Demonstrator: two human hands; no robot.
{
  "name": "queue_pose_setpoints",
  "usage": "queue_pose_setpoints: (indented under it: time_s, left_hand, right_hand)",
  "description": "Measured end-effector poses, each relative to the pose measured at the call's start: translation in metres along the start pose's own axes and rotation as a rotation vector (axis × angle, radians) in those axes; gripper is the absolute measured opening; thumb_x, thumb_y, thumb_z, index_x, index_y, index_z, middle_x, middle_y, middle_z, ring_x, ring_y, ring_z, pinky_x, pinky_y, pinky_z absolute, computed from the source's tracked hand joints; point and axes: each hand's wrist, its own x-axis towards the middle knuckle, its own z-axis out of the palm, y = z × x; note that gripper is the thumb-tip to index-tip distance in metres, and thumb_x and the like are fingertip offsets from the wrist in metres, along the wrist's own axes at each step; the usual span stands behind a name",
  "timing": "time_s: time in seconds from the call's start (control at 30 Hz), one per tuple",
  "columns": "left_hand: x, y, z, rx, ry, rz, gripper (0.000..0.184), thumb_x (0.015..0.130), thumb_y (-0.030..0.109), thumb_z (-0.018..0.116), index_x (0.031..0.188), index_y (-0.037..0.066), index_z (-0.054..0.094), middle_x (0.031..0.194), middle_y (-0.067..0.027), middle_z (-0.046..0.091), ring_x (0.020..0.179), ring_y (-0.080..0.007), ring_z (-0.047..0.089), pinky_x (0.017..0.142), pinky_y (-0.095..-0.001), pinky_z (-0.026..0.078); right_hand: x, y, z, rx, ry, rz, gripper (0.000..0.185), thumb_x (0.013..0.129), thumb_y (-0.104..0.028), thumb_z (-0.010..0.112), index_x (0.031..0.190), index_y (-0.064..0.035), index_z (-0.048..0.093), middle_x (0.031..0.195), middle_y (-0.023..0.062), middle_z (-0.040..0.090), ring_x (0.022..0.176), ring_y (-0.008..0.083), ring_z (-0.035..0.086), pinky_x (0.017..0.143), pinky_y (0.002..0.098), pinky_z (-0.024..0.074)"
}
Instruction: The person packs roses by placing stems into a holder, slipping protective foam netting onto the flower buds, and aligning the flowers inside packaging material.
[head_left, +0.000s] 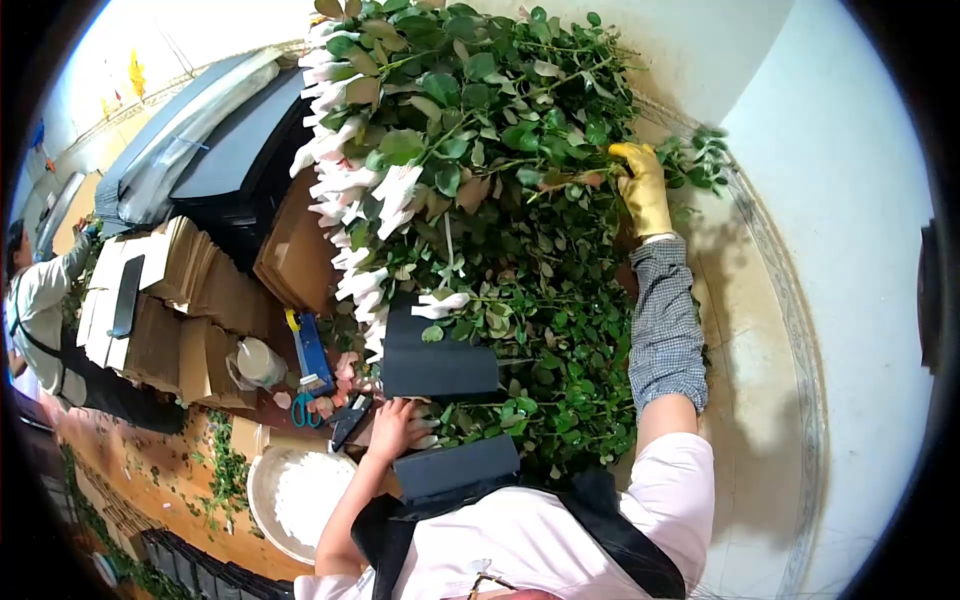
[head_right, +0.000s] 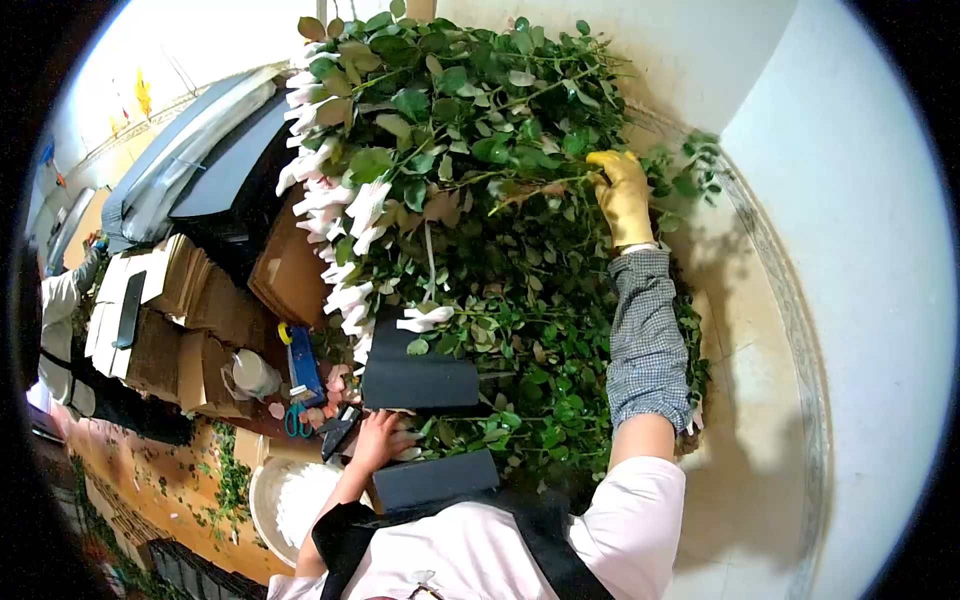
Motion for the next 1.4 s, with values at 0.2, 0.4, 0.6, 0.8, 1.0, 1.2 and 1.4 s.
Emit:
queue_pose_setpoints:
  time_s: [0.2,0.4,0.6,0.8,1.0,1.2,1.4]
  left_hand:
    - [0.002,0.000,0.000,0.022,0.018,0.014,0.059,0.071,0.037,0.081,0.116,0.006,0.060,0.114,-0.0127,0.055,0.107,-0.0332,0.054,0.088,-0.0440,0.045]
    - [-0.003,0.000,-0.001,-0.009,0.047,0.039,0.060,0.072,0.037,0.080,0.118,0.005,0.059,0.116,-0.0143,0.055,0.106,-0.0339,0.055,0.089,-0.0440,0.045]
    - [0.000,0.000,0.002,-0.023,0.030,0.016,0.059,0.071,0.035,0.080,0.118,0.006,0.060,0.118,-0.0136,0.055,0.109,-0.0345,0.054,0.090,-0.0442,0.044]
    - [0.000,-0.004,0.007,-0.073,0.054,0.019,0.057,0.070,0.032,0.081,0.116,0.005,0.060,0.114,-0.0119,0.055,0.106,-0.0345,0.054,0.088,-0.0442,0.043]
    - [-0.003,-0.004,0.007,-0.083,0.054,0.002,0.051,0.068,0.022,0.077,0.112,0.004,0.059,0.105,-0.0140,0.053,0.103,-0.0361,0.052,0.086,-0.0445,0.043]
    - [-0.008,-0.009,0.011,-0.161,0.054,-0.042,0.062,0.070,0.024,0.082,0.123,0.005,0.058,0.116,-0.0108,0.057,0.111,-0.0324,0.053,0.094,-0.0436,0.042]
    - [-0.002,0.000,-0.004,0.123,-0.009,0.074,0.056,0.069,0.028,0.080,0.117,0.007,0.062,0.111,-0.0102,0.057,0.109,-0.0292,0.052,0.094,-0.0425,0.042]
  right_hand:
    - [-0.028,0.009,0.016,0.006,-0.391,-0.089,0.033,0.083,0.006,0.055,0.110,-0.0080,0.069,0.118,0.0090,0.069,0.105,0.0280,0.066,0.100,0.0421,0.0481]
    - [-0.080,-0.004,0.023,-0.421,-0.479,-0.204,0.028,0.092,-0.016,0.048,0.111,-0.0099,0.068,0.108,0.0122,0.070,0.108,0.0277,0.063,0.103,0.0421,0.0423]
    - [-0.105,-0.020,0.003,-0.145,-0.164,-0.197,0.038,0.095,-0.025,0.041,0.120,-0.0093,0.063,0.107,0.0200,0.068,0.106,0.0345,0.063,0.103,0.0475,0.0418]
    - [-0.159,-0.015,-0.056,0.169,-0.149,0.316,0.037,0.086,-0.003,0.049,0.120,-0.0043,0.062,0.101,0.0187,0.067,0.095,0.0309,0.064,0.096,0.0476,0.0464]
    - [-0.265,-0.101,-0.055,0.626,-0.136,0.957,0.004,0.082,-0.003,0.066,0.086,-0.0013,0.066,0.066,0.0093,0.055,0.066,0.0235,0.061,0.067,0.0408,0.0527]
    - [-0.387,-0.172,-0.026,-0.347,-0.713,0.641,0.014,0.087,-0.011,0.064,0.100,-0.0070,0.069,0.076,0.0159,0.065,0.068,0.0333,0.063,0.060,0.0430,0.0503]
    - [-0.400,-0.165,-0.022,-0.429,-0.694,0.478,0.009,0.080,-0.010,0.068,0.088,-0.0065,0.066,0.072,0.0156,0.064,0.068,0.0347,0.063,0.063,0.0446,0.0511]
